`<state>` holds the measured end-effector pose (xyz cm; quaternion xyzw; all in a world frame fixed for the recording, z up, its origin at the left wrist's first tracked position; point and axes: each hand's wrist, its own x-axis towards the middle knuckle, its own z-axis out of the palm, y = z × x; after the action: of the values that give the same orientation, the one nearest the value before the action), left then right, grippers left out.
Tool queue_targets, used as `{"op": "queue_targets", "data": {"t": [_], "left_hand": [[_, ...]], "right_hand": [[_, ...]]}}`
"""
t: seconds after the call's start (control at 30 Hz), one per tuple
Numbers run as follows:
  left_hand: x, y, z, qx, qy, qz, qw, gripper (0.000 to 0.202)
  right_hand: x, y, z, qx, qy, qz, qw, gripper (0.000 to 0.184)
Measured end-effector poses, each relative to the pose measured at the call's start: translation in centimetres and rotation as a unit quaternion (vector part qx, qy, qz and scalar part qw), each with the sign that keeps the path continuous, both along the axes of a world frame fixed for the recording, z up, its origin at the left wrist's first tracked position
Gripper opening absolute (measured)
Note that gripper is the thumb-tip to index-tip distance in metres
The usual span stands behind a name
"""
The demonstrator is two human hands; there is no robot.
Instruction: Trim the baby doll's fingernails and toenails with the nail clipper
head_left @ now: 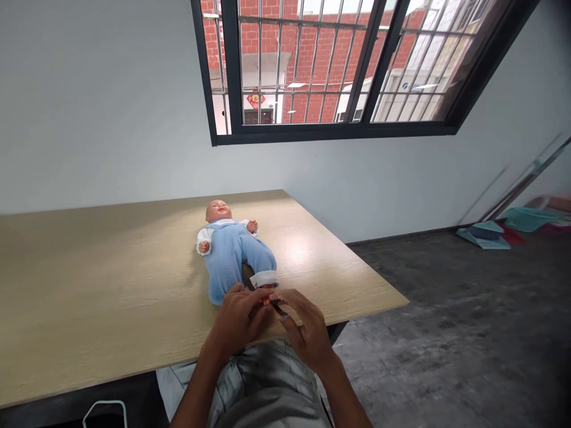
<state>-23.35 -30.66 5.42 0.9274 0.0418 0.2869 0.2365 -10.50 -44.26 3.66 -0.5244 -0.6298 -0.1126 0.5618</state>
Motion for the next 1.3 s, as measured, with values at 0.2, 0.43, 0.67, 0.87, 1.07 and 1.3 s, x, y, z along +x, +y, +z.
{"op": "queue_targets", "data": {"t": [0.2,0.43,0.67,0.87,1.07,1.3], "left_hand": [[0.0,-0.1,-0.1,0.005,-0.006,-0.004,1.000,0.024],[0.0,0.1,-0.1,0.004,-0.001,-0.004,1.000,0.022],[0.1,0.0,-0.1,-0.003,0.012,0.000,1.000,0.020],[0.1,0.1,0.1,-0.020,0.014,-0.017,1.000,0.026],[0.0,0.1,0.0,-0.009,0.021,-0.011,1.000,0.026],[0.2,0.1,-0.1,0.008,0.007,0.007,1.000,0.026]], "right_hand": [[-0.5,0.4,-0.2,0.017,0.049,-0.018,0.998,0.037],[-0.6,0.5,-0.2,0.007,0.011,-0.010,1.000,0.034],[-1.2,0.2,2.3,-0.037,-0.077,-0.013,0.996,0.033],[-1.9,0.2,3.6,-0.073,-0.135,-0.035,0.988,0.035],[-1.9,0.1,3.8,-0.079,-0.155,-0.038,0.984,0.031],[-1.8,-0.1,-0.9,0.055,0.104,-0.066,0.991,0.045]]}}
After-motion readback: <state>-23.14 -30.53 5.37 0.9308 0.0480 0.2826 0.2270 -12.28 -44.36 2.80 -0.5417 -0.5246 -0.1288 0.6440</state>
